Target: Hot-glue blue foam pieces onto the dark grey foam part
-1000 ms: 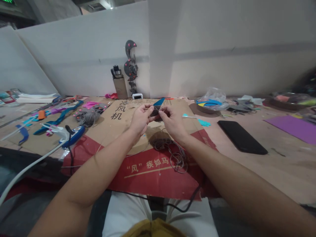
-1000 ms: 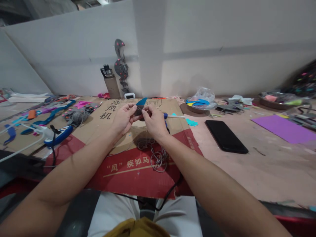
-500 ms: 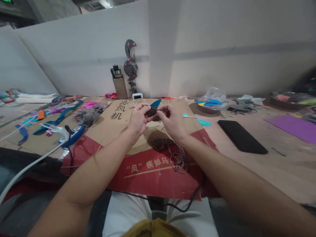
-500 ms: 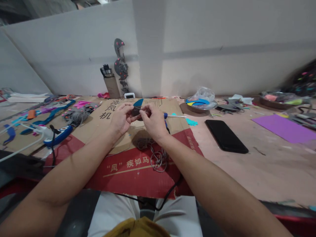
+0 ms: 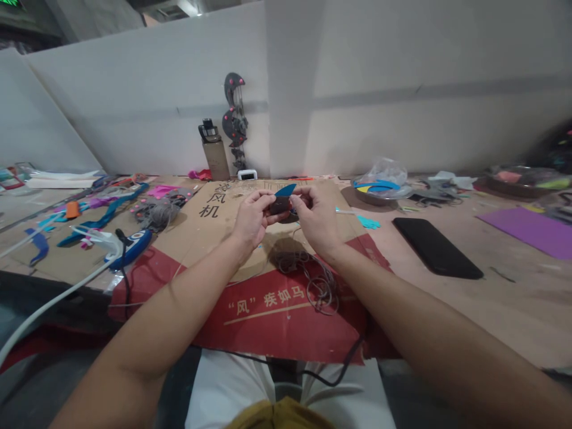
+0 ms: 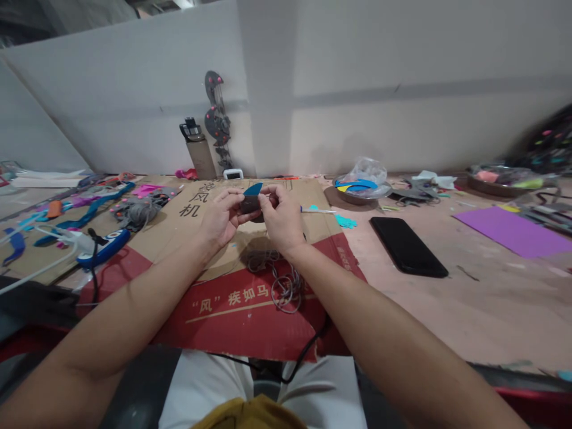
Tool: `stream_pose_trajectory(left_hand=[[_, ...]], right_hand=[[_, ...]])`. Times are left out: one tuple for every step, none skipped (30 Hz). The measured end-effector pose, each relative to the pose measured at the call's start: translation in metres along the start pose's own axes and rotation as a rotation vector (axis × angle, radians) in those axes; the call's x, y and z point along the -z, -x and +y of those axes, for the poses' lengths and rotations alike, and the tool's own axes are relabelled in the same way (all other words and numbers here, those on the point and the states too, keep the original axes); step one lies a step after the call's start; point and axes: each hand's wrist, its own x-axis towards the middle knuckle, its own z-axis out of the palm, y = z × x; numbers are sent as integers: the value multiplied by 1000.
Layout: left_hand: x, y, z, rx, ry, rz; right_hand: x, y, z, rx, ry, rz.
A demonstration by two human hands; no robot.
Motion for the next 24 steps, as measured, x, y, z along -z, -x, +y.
stream_pose_trajectory(left_hand=[[0, 0, 0, -1, -2, -4], [0, 0, 0, -3, -5, -7], [0, 0, 0, -4, -7, -9], [0, 1, 0, -5, -7, -11], [1, 1, 0, -3, -5, -15], [1, 1, 0, 0, -4, -19], [1, 1, 0, 4, -2, -24], [1, 1, 0, 6, 0, -28], [1, 1, 0, 8, 1, -32], [1, 1, 1, 8, 2, -33], [1, 1, 1, 9, 1, -32], [1, 2, 1, 12, 0, -32], [1, 2, 2, 16, -1, -30], [1, 2, 2, 21, -3, -29], [1, 2, 3, 27, -5, -27], [1, 1, 3, 35, -6, -27], [2, 1, 3, 43, -7, -29], [2, 1, 4, 52, -9, -32], [3, 0, 4, 63, -12, -38], [4, 0, 4, 75, -17, -47], [5, 0, 4, 87, -23, -58], [5, -1, 4, 98, -30, -68], [6, -1, 5, 104, -37, -74], [6, 0, 5, 107, -42, -75]], right_hand=[[0, -1, 1, -10, -8, -1], [-1, -1, 1, -18, -15, -4], [-1, -2, 2, -26, -21, -7], [-1, -3, 3, -35, -30, -8], [-1, -3, 4, -49, -44, -11], [-1, -4, 4, -68, -63, -17], [-1, -5, 5, -87, -83, -27], [0, -6, 6, -106, -102, -40], [1, -6, 6, -120, -119, -57], [2, -7, 6, -128, -131, -77], [3, -8, 5, -128, -137, -97], [5, -8, 4, -122, -137, -115], [6, -9, 3, -112, -133, -130], [7, -9, 1, -101, -127, -141], [8, -10, 0, -93, -124, -150], [8, -10, -1, -90, -129, -161], [9, -10, -2, -96, -146, -170], [9, -10, -3, -111, -172, -181], [9, -10, -3, -133, -202, -196], [9, -10, -4, -160, -235, -214], [9, -10, -4, -191, -265, -231], [9, -10, -4, -223, -291, -244], [10, -10, -5, -253, -313, -254], [10, -10, -5, -279, -334, -261]])
